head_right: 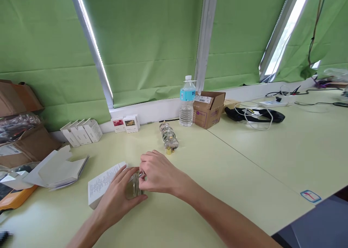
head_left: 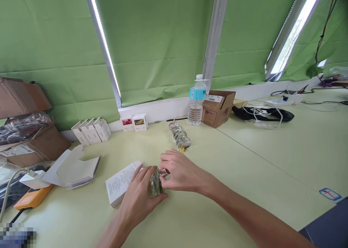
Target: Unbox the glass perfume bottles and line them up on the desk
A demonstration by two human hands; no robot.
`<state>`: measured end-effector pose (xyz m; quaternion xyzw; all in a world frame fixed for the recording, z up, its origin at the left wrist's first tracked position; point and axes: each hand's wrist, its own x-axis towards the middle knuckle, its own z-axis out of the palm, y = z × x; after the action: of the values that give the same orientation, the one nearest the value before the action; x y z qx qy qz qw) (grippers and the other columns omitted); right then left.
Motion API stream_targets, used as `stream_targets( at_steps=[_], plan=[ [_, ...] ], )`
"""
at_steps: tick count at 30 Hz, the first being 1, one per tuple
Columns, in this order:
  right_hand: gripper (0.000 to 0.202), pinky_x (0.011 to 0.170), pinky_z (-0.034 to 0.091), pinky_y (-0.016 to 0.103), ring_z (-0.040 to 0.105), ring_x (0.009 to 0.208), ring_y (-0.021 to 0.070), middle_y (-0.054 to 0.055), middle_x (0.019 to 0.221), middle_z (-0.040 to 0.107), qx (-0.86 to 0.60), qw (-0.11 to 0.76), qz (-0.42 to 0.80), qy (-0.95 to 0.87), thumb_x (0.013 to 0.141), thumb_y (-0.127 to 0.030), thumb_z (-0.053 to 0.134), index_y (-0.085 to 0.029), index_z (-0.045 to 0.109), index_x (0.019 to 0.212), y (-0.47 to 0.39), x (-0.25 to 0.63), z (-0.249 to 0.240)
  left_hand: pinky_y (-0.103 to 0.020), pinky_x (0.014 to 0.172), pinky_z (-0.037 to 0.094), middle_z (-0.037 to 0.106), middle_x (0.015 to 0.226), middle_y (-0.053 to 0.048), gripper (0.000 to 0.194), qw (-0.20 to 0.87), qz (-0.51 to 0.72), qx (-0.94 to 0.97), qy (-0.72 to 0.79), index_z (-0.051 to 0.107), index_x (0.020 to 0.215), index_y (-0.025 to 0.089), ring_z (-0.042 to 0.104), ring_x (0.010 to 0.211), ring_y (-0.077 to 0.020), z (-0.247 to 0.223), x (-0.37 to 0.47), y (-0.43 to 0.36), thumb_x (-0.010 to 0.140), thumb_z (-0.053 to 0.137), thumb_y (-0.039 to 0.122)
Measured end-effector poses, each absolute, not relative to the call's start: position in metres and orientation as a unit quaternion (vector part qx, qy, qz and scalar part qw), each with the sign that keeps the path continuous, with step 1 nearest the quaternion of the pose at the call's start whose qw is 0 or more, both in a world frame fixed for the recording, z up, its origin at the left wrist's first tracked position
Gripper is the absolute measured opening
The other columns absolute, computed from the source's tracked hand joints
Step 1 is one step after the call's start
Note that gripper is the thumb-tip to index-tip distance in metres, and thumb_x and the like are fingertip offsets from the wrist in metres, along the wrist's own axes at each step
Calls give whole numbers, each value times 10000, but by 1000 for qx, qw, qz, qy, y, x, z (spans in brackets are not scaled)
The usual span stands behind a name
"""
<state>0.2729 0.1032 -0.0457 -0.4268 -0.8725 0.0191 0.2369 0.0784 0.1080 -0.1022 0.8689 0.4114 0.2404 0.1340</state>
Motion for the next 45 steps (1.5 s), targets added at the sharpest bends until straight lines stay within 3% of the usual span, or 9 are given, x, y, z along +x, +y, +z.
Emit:
stream_targets(
  at_steps=[3, 7, 18, 25, 29, 34, 39, 45],
  plan=[
    [15, 678, 354, 273, 496, 706, 145, 3, 752, 553, -424, 230, 61, -874, 757, -174, 595, -183, 607, 757, 100, 275, -41, -468, 1019, 416, 573, 1287, -58, 616, 161, 258, 849, 431, 483, 1268, 278, 512, 1216, -302, -102, 80, 108, 727, 725, 444],
    [154, 684, 389, 256, 555, 764, 141, 1, 886, 628, -431, 250, 151, -854, 798, -175, 591, -199, 645, 940, 100, 278, -37, -435, 963, 453, 582, 1263, -54, 614, 202, 262, 830, 449, 483, 1267, 289, 550, 1163, -294, -102, 83, 107, 728, 717, 469],
    [183, 577, 399, 220, 518, 680, 121, -32, 764, 566, -456, 288, 258, -802, 805, -298, 642, -220, 609, 967, 105, 282, -35, -427, 937, 468, 590, 1258, -58, 644, 167, 281, 828, 456, 472, 1276, 274, 556, 1162, -292, -109, 82, 107, 722, 702, 509],
    [183, 603, 428, 227, 573, 707, 130, -9, 818, 650, -465, 299, 299, -777, 827, -355, 634, -219, 655, 947, 112, 283, -40, -440, 926, 462, 603, 1213, -66, 627, 146, 285, 831, 454, 473, 1260, 258, 557, 1138, -294, -110, 82, 109, 733, 693, 516],
    [205, 608, 437, 239, 604, 716, 146, 10, 821, 681, -536, 326, 264, -733, 846, -380, 599, -198, 651, 926, 124, 297, -41, -452, 948, 439, 604, 1198, -70, 611, 126, 285, 828, 466, 471, 1231, 244, 534, 1158, -300, -112, 80, 112, 739, 683, 539],
    [237, 600, 413, 245, 617, 762, 170, 37, 876, 688, -637, 246, 182, -708, 823, -389, 609, -185, 646, 939, 139, 324, -43, -468, 943, 440, 602, 1185, -85, 656, 113, 279, 821, 485, 472, 1193, 222, 533, 1148, -314, -115, 78, 114, 710, 669, 622],
    [215, 571, 367, 232, 606, 780, 175, 32, 882, 678, -631, 133, 164, -746, 740, -336, 690, -189, 651, 892, 143, 328, -57, -501, 968, 440, 565, 1255, -108, 827, 93, 256, 840, 470, 418, 1324, 216, 494, 1208, -339, -113, 76, 115, 679, 666, 670],
    [200, 568, 332, 237, 606, 780, 178, 35, 887, 673, -591, 83, 164, -786, 712, -267, 689, -189, 650, 892, 136, 306, -75, -551, 1087, 350, 405, 1482, -81, 795, 107, 178, 881, 426, 334, 1432, 273, 261, 1414, -344, -107, 60, 122, 766, 625, 594]
  ],
)
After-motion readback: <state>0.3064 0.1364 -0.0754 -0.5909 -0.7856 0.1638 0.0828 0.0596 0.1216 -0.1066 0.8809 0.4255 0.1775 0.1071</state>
